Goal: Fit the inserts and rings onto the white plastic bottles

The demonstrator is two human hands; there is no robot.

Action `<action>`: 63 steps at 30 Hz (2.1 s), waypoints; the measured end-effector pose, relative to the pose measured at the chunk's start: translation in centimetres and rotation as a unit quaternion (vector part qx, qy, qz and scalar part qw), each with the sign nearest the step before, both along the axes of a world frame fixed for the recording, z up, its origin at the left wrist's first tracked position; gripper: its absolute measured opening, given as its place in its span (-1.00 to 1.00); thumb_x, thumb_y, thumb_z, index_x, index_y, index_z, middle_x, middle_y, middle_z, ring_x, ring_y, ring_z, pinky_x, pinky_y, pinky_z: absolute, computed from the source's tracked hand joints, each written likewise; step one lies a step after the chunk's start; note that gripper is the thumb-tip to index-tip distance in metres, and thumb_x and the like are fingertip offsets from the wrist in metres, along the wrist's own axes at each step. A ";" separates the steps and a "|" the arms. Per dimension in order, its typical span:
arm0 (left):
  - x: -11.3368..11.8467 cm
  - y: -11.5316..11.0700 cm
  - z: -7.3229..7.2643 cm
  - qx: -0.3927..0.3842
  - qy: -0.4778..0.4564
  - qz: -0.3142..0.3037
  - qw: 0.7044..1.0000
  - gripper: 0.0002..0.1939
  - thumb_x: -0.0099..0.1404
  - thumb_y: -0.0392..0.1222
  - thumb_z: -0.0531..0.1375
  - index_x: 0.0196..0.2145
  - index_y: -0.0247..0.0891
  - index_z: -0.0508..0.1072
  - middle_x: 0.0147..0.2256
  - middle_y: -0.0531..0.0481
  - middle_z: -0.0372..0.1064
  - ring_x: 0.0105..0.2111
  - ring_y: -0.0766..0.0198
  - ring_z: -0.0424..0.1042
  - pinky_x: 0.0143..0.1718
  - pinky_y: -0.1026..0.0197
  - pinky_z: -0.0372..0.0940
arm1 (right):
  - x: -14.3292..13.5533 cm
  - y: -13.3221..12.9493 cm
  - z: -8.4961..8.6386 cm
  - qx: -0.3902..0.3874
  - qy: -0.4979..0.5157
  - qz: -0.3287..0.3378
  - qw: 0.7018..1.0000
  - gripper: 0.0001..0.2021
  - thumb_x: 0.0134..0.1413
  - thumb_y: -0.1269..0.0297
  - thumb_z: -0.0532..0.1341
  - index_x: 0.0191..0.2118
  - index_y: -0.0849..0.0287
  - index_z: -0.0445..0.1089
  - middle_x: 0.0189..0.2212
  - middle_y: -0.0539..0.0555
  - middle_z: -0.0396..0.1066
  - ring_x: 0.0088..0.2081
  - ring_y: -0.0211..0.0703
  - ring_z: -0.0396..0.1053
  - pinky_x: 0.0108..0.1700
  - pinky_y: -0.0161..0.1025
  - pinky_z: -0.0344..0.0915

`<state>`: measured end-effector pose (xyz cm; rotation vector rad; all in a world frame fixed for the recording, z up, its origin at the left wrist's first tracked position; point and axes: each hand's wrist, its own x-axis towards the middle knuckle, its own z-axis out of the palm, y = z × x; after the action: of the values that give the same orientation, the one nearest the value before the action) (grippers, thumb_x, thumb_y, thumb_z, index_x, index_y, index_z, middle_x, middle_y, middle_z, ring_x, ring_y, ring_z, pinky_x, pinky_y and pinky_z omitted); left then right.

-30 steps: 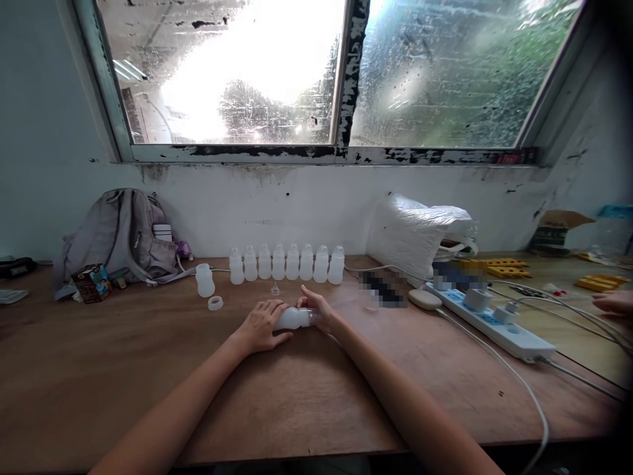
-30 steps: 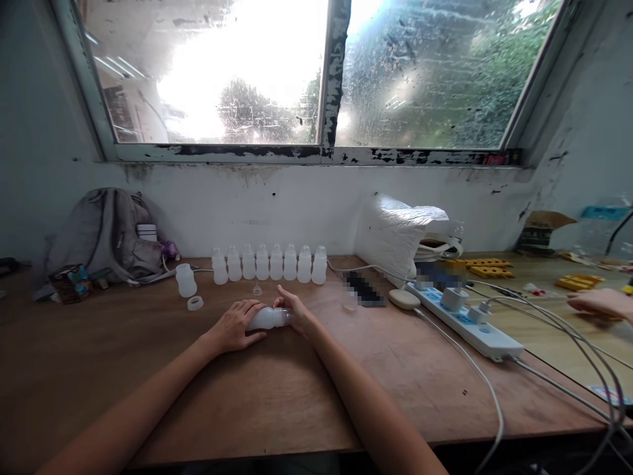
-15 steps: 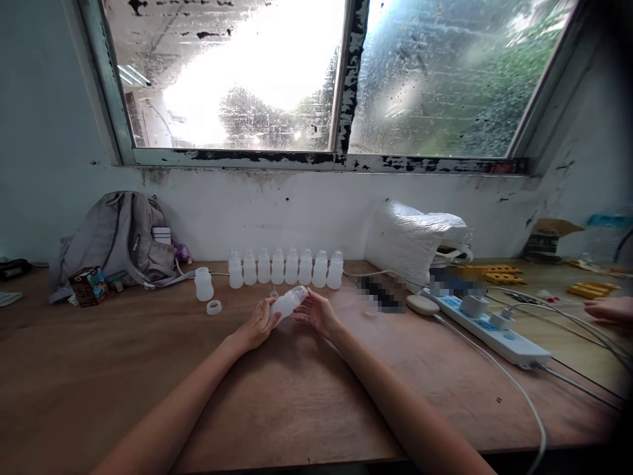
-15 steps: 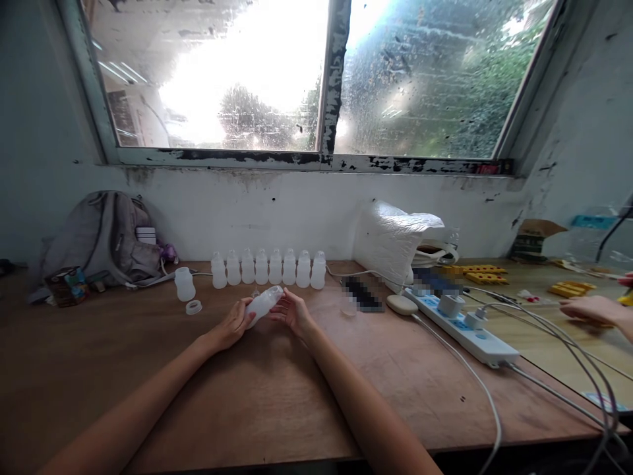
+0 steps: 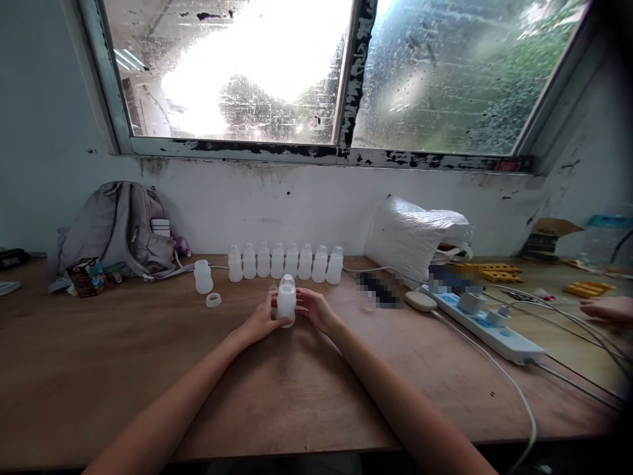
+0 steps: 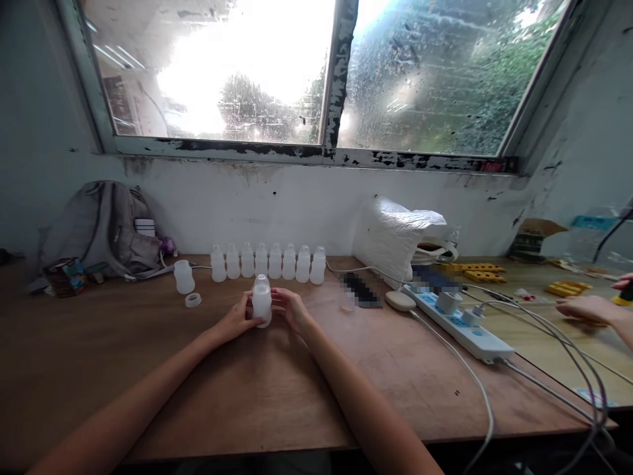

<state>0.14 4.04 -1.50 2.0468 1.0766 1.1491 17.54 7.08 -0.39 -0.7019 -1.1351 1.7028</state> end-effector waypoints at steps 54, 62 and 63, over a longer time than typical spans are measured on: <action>-13.1 7.8 7.0 0.104 0.358 0.475 0.797 -0.46 0.18 0.03 -0.06 0.01 -0.40 0.07 -0.22 -0.30 0.32 -0.09 -0.06 0.18 -0.10 -0.07 -0.08 | -0.1 0.4 -1.0 0.005 -0.128 -0.056 0.990 -0.94 -0.17 0.41 0.18 -0.49 0.31 0.34 -0.61 0.07 0.31 -0.65 -0.37 0.23 -0.65 -0.42 0.22; -11.5 4.3 5.9 0.225 0.369 0.325 0.841 -0.61 0.22 -0.06 -0.10 -0.05 -0.28 0.18 -0.07 -0.17 0.19 -0.07 0.09 0.16 -0.10 0.12 0.04 | -0.8 0.9 -2.1 0.090 -0.195 -0.114 0.970 -0.94 -0.18 0.36 0.15 -0.50 0.25 0.32 -0.64 0.01 0.28 -0.66 -0.34 0.20 -0.64 -0.38 0.17; -11.4 3.5 5.2 0.220 0.397 0.284 0.844 -0.66 0.22 -0.09 -0.10 -0.10 -0.27 0.23 -0.12 -0.16 0.23 -0.10 0.09 0.19 -0.11 0.11 0.06 | -1.1 1.0 -2.3 0.127 -0.216 -0.150 0.956 -0.94 -0.17 0.35 0.13 -0.51 0.22 0.31 -0.64 0.00 0.27 -0.65 -0.34 0.20 -0.62 -0.37 0.17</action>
<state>-11.30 7.52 3.68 2.7839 2.0886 0.8244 16.46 8.07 -2.68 -1.0533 -1.4323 1.1485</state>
